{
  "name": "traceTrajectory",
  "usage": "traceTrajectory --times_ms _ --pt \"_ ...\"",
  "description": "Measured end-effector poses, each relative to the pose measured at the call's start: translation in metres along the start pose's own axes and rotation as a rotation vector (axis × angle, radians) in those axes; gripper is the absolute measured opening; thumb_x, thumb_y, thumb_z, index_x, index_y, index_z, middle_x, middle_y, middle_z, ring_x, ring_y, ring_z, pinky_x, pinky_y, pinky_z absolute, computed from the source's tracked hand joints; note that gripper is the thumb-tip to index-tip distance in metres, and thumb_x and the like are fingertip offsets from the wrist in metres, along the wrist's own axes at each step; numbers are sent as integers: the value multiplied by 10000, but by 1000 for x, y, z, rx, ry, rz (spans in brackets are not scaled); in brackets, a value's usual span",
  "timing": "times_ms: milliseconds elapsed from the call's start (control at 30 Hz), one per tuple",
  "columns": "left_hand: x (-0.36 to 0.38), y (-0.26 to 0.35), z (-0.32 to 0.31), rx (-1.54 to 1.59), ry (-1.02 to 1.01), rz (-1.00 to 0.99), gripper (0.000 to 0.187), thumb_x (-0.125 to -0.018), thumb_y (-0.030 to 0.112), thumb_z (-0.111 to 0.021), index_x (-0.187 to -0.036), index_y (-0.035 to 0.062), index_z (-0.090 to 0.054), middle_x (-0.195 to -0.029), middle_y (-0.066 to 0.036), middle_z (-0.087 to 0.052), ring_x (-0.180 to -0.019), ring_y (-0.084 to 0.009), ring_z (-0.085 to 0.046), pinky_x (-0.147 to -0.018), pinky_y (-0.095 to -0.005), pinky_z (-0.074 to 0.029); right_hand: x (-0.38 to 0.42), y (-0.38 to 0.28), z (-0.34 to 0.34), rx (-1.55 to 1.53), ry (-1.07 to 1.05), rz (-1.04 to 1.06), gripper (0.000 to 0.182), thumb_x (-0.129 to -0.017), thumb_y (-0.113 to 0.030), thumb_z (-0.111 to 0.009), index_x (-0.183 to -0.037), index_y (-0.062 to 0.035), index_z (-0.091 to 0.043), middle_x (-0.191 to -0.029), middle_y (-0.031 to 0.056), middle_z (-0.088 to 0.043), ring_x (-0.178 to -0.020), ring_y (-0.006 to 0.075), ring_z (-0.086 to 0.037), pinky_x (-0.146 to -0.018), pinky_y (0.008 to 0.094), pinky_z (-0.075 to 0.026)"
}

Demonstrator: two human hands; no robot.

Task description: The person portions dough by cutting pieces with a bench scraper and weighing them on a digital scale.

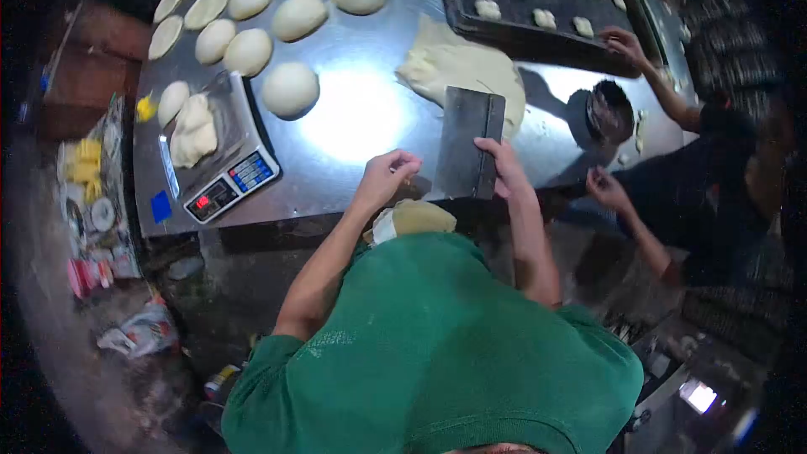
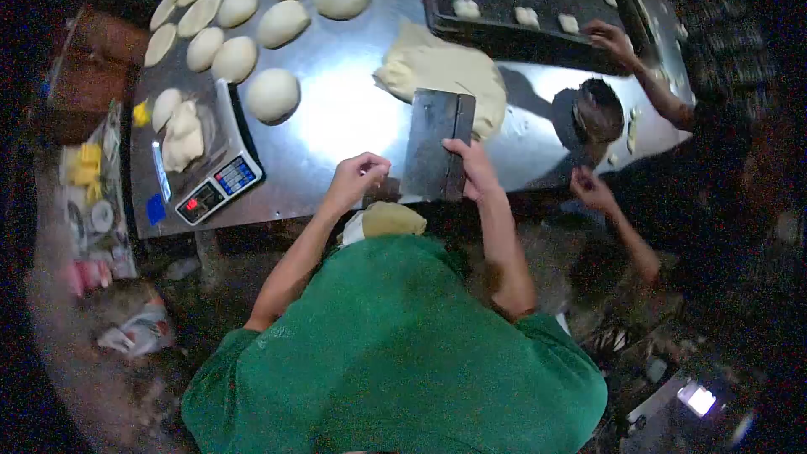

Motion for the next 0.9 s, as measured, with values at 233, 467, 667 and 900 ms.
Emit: traceTrajectory --times_ms 233,467,667,900 --pt "-122 0 -73 -386 182 -410 245 -979 201 -628 -1117 12 -702 -958 -141 -716 -846 -209 -694 -757 -316 -540 27 27 128 -140 348 -2 263 -906 -161 -670 -1118 -12 -626 -927 47 -675 -775 182 -669 -716 351 -567" --pt "-167 -4 -152 -1078 180 -457 573 -782 143 -777 -1277 92 -494 -1230 -189 -500 -1089 -416 -555 -895 -490 -493 30 28 191 -109 428 226 346 -942 -161 -682 -1234 9 -609 -1079 74 -690 -929 209 -664 -822 369 -530" --pt "-156 -20 -117 -722 83 -473 291 -876 45 -589 -1167 49 -596 -1085 -188 -611 -997 -415 -617 -865 -481 -523 -17 -49 122 544 355 383 443 -930 -244 -711 -1263 33 -615 -1124 136 -710 -999 238 -672 -874 378 -514" --pt "-76 -48 -100 -578 253 -275 207 -845 28 -585 -991 52 -729 -950 -203 -683 -899 -405 -675 -792 -449 -541 -99 -22 7 1642 -172 617 325 -846 -267 -715 -1044 -20 -637 -891 210 -695 -896 424 -670 -773 502 -527"
Point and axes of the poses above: each hand's wrist, its own x-axis away from the middle knuckle, its own z-axis out of the back of the hand, y = z × x, the point moved 3 cm from there along -x, towards the middle knuckle
